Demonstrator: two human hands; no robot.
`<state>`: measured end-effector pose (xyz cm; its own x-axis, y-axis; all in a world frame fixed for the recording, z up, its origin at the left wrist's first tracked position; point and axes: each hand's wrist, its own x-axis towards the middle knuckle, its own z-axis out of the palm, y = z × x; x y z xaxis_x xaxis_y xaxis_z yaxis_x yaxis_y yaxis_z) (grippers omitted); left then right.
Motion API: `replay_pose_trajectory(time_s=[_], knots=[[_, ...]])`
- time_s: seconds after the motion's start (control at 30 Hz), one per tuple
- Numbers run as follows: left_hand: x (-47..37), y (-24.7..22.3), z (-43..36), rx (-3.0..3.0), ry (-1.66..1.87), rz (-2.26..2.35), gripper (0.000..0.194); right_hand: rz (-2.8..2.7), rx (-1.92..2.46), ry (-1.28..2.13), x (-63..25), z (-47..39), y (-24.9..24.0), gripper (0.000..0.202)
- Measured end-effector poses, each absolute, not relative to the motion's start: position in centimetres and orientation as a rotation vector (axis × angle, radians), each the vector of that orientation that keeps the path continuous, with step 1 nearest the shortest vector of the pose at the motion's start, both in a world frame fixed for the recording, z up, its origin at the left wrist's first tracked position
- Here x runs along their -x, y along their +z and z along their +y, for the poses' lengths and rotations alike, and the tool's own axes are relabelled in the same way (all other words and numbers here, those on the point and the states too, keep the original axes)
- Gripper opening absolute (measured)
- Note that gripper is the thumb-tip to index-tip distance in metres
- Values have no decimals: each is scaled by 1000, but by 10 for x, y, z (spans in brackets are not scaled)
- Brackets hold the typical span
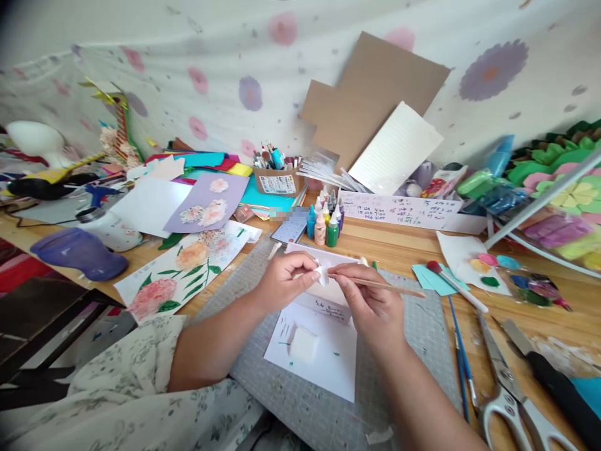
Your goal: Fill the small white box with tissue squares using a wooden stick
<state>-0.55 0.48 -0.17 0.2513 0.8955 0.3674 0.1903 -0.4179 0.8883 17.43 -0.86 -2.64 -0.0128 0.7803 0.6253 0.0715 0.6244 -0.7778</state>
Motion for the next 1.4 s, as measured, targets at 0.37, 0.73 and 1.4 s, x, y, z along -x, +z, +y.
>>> replay_pose_trajectory(time_s=[0.37,0.73,1.4], knots=[[7,2,6,-1749,1141,996,16,-1497,762,697,-175,-8,-31,18],[3,3,0,-1260,1151,817,20,-1226,652,919,-166,-13,-17,7],[1,6,-2,-1208,1182,813,31,-1186,523,1000,-160,-17,-10,7]])
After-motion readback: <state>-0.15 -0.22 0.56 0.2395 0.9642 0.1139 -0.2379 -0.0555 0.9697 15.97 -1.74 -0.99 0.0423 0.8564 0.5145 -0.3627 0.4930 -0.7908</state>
